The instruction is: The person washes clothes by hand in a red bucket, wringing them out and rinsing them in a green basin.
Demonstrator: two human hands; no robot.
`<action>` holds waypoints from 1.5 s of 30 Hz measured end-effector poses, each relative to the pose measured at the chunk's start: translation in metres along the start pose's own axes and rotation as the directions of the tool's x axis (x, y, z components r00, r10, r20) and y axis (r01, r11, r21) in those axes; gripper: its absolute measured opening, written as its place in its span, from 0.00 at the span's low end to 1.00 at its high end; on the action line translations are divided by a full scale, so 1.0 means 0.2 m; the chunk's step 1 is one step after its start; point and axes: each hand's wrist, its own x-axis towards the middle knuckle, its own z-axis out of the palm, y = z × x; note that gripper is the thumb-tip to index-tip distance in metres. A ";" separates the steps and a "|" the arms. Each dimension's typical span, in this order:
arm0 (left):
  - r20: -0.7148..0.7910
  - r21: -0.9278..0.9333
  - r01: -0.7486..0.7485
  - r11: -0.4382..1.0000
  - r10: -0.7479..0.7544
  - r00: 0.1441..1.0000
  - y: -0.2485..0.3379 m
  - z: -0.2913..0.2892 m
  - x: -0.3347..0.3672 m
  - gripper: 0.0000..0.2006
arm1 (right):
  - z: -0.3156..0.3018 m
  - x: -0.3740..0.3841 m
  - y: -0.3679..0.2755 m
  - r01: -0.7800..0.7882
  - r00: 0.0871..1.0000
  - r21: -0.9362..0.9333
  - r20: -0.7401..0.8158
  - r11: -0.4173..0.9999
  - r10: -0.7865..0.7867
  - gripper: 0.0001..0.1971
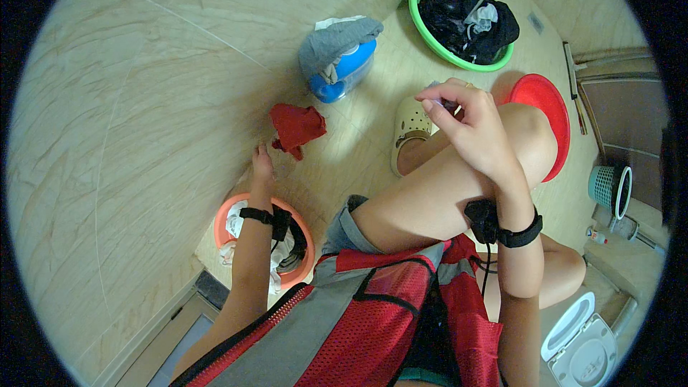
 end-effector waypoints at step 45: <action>0.958 -0.049 -0.961 -0.272 0.258 -0.122 0.78 1.68 -1.57 0.14 | -0.17 -0.54 1.23 0.231 0.552 0.971 -0.087 -0.052 0.830 0.21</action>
